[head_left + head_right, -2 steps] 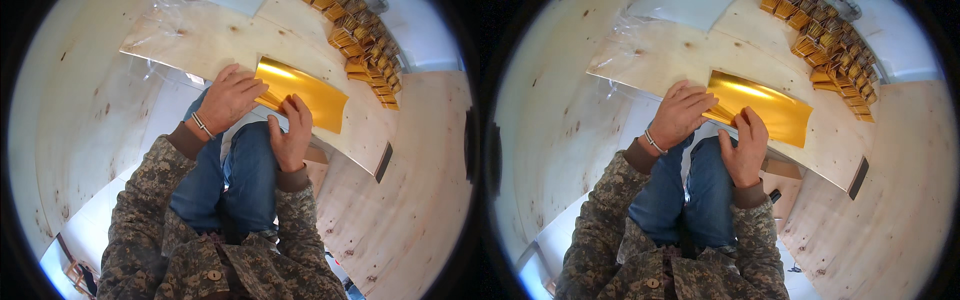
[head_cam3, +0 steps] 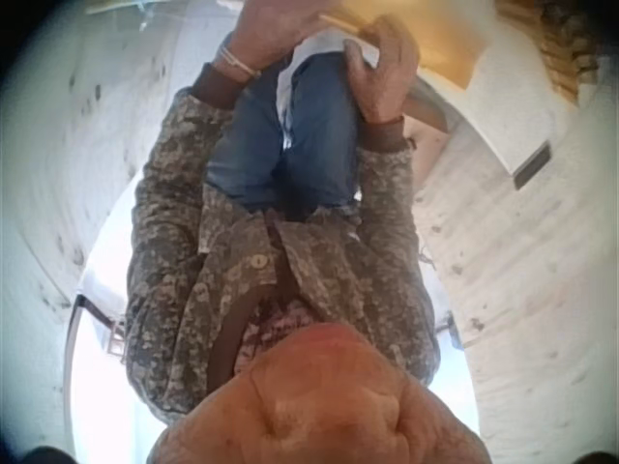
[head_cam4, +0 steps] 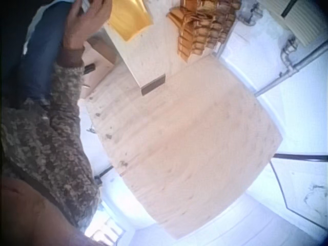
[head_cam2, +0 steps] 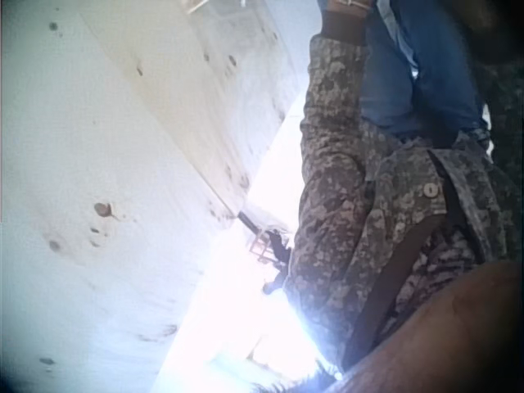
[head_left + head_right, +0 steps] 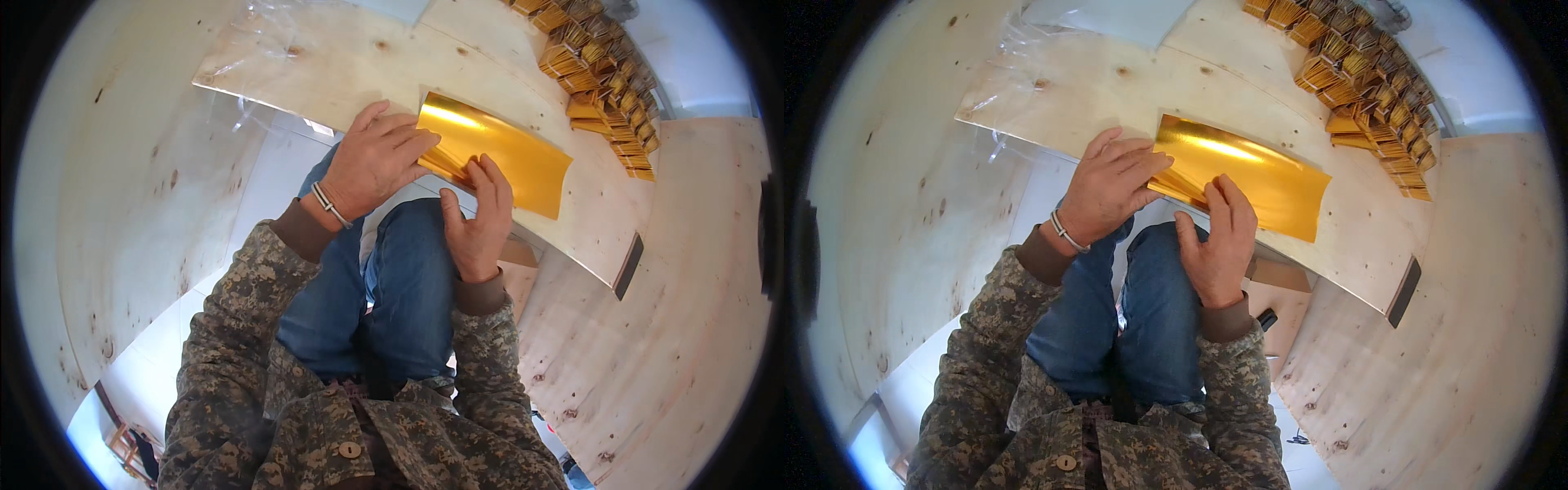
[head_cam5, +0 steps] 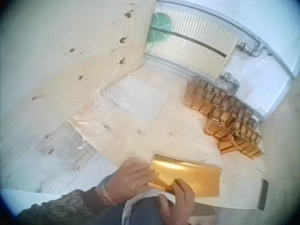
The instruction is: The person folds a single sheet of gold foil on a low wooden table. They smooth the sheet, fold it in half lengthwise, then fold the edges inward to form a narrow packet, and finally fold it in half again to create a compact folded piece.
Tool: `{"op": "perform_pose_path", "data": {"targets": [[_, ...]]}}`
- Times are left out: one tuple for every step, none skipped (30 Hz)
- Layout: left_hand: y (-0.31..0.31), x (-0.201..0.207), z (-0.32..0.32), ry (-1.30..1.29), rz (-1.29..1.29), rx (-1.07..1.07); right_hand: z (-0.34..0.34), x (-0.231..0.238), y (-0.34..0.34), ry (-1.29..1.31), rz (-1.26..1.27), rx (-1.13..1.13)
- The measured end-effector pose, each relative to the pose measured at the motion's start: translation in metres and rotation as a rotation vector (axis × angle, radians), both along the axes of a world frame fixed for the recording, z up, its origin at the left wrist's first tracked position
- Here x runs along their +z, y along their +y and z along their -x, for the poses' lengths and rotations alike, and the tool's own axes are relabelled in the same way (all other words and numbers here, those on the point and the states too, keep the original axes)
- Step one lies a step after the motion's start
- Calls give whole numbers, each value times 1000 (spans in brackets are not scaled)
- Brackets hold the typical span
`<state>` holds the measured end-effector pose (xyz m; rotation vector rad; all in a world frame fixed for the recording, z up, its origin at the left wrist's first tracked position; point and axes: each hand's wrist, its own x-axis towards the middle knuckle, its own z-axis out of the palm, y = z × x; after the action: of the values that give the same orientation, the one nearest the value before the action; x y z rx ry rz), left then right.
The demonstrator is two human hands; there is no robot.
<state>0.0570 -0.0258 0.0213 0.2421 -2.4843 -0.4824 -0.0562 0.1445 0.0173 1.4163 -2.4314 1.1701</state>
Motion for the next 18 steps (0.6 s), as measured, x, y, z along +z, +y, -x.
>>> {"op": "perform_pose_path", "data": {"targets": [[-1, 1, 3, 3, -21, 10, 1, 1, 0, 12, 12, 9], [-3, 3, 5, 5, -31, 15, 3, 3, -1, 16, 41, 24], [-5, 4, 6, 4, -40, 19, 5, 4, -2, 19, 70, 38], [-7, 5, 9, 4, -50, 22, 5, 5, -3, 21, 80, 38], [-8, 6, 11, 4, -59, 25, 5, 6, -4, 22, 90, 37], [-9, 7, 13, 4, -66, 28, 4, 7, -5, 16, 92, 35], [-10, 8, 16, 4, -72, 31, 3, 8, -7, -6, 98, 5], [-11, 9, 18, -6, -103, 41, 3, 8, -9, -34, 98, -26], [-12, 10, 21, -16, -133, 50, 2, 8, -10, -62, 97, -57], [-13, 11, 24, -24, -164, 59, 3, 8, -11, -90, 97, -65], [-13, 11, 26, -33, -193, 55, 4, 8, -12, -117, 96, -73], [-15, 12, 29, -41, -220, 52, 5, 8, -13, -143, 97, -80], [-16, 12, 31, -49, -247, 48, 6, 9, -14, -158, 94, -85], [-17, 13, 32, -65, -228, 45, 7, 10, -15, -171, 91, -91], [-18, 13, 33, -79, -211, 41, 9, 11, -15, -184, 88, -99], [-18, 13, 33, -94, -191, 37, 13, 13, -16, -141, 78, -96], [-18, 13, 33, -94, -195, 32, 18, 15, -17, -98, 68, -93], [-17, 13, 32, -96, -197, 30, 23, 16, -17, -58, 69, -86]]}}
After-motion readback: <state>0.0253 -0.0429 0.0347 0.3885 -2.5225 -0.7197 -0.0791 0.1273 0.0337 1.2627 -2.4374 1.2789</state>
